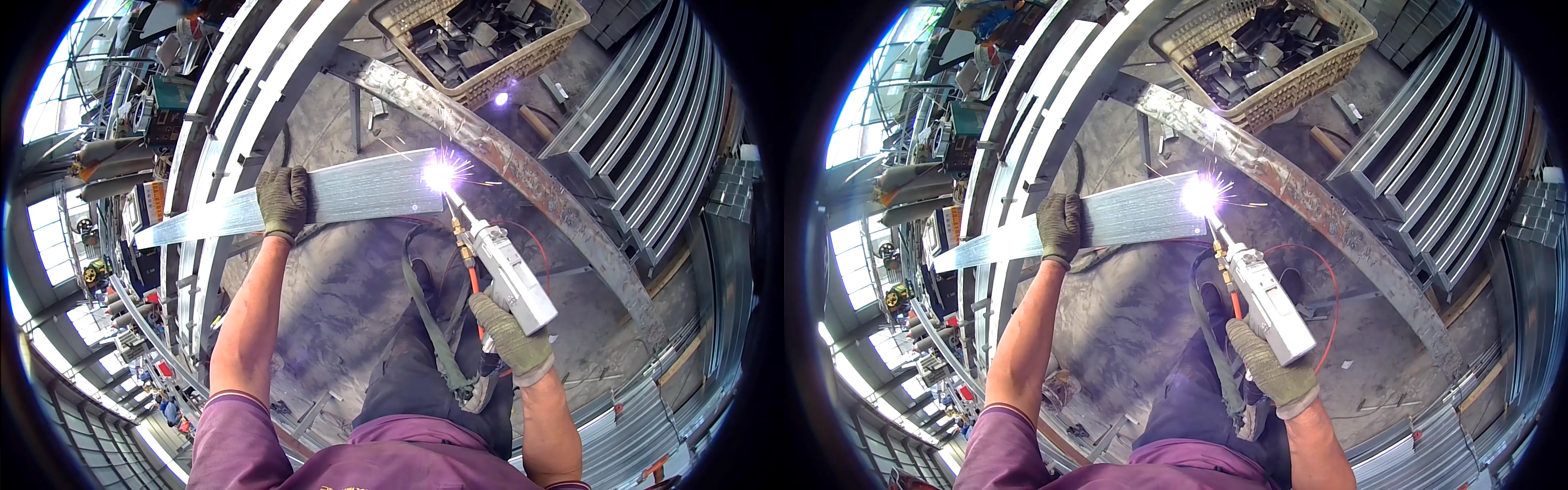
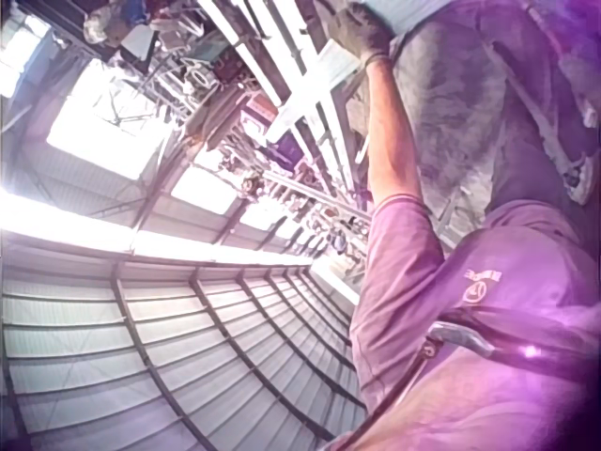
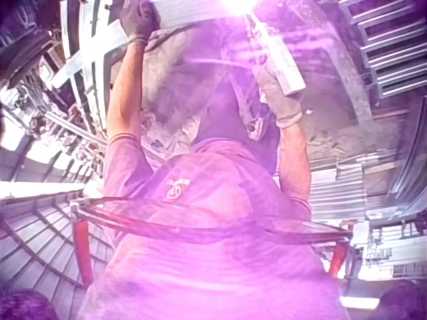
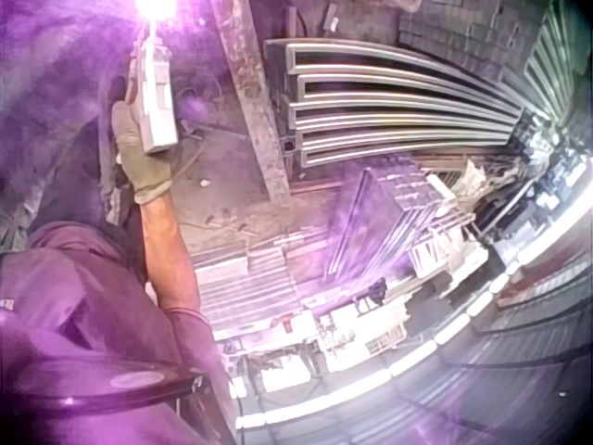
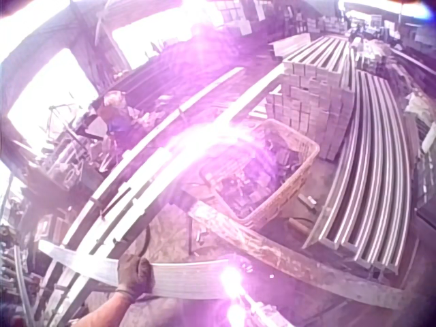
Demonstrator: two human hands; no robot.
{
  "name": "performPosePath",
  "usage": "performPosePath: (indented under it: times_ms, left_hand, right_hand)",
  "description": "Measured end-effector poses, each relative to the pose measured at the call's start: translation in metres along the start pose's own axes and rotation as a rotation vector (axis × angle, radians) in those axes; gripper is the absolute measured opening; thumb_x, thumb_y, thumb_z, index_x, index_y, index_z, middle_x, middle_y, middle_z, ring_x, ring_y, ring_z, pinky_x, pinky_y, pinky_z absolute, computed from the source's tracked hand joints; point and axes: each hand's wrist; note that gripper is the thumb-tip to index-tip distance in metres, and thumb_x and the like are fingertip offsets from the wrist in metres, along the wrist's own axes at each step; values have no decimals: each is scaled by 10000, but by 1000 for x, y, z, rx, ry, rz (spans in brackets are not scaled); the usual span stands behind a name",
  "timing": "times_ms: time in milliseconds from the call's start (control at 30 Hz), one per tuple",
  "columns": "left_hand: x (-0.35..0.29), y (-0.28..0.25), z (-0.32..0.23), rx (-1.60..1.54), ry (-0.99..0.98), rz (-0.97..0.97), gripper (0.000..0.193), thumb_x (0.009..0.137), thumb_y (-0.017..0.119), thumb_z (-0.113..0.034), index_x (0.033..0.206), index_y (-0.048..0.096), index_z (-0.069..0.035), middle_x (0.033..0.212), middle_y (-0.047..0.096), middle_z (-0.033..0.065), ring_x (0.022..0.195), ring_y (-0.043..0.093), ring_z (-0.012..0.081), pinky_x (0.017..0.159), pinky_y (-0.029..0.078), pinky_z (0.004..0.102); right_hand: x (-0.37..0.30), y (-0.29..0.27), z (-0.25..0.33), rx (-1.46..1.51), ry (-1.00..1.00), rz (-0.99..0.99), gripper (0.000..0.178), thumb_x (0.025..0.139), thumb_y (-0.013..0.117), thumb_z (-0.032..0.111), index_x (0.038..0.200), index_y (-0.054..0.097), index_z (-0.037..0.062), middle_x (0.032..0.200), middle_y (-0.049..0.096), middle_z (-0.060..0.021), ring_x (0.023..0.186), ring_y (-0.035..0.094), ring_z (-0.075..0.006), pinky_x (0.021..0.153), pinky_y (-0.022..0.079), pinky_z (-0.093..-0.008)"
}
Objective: The person welds two aluminum rectangular tubes together using a handheld welding torch, creating bright sparks. They then move the welded piece to a stack of similar metal frames and pick up another frame to position for welding.
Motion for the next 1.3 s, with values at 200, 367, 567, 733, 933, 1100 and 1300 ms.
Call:
performPosePath:
  times_ms: [200,367,567,733,933,1100,1300]
  left_hand:
    - [-1,2,4,26,-71,95,377,1106,530,-378,1044,733,-66,1052,709,180,1064,624,426,1058,415,537]
    - [-2,1,4,37,-79,96,369,1103,533,-376,1060,738,-72,1061,713,173,1082,625,425,1063,414,533]
    - [-1,0,-1,-4,19,-2,348,1110,542,-321,993,694,-31,991,671,219,1004,611,468,918,448,561]
    - [-1,1,-1,5,16,-2,348,1111,541,-321,995,699,-34,996,680,216,1006,615,468,921,449,559]
    - [0,-1,-4,-2,24,-19,356,1110,545,-322,979,704,-33,980,688,211,998,617,465,920,449,555]
    - [-1,1,-4,13,10,-18,354,1111,545,-321,978,706,-35,976,687,207,990,618,463,916,451,550]
    - [-1,2,-3,9,16,-17,343,1112,547,-316,990,705,-37,972,685,206,988,619,458,910,453,547]
  right_hand:
    - [-3,5,8,66,6,-8,101,994,802,62,1056,722,50,823,635,47,661,574,-49,574,456,-247]
    - [-4,3,6,54,8,2,95,998,799,65,1047,718,52,807,625,53,639,562,-42,554,440,-243]
    - [-6,-2,0,41,-6,45,242,1008,789,36,1235,705,31,896,639,58,715,562,-21,611,460,-217]
    - [-5,-2,-3,30,-19,45,270,1011,782,23,1266,696,22,938,649,42,762,579,-30,642,478,-219]
    - [-8,-4,-5,30,3,52,272,1018,775,28,1277,693,18,933,632,47,754,563,-29,637,467,-224]
    - [-10,0,-3,57,-28,3,98,1000,793,68,937,718,77,772,611,57,624,561,-50,545,436,-252]
    - [-11,1,-4,56,-28,-5,99,1002,788,62,935,717,73,761,610,57,606,554,-45,534,431,-246]
Point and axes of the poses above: each hand's wrist, its own x-axis towards the middle knuckle, its own y-axis out of the palm, z = x × y
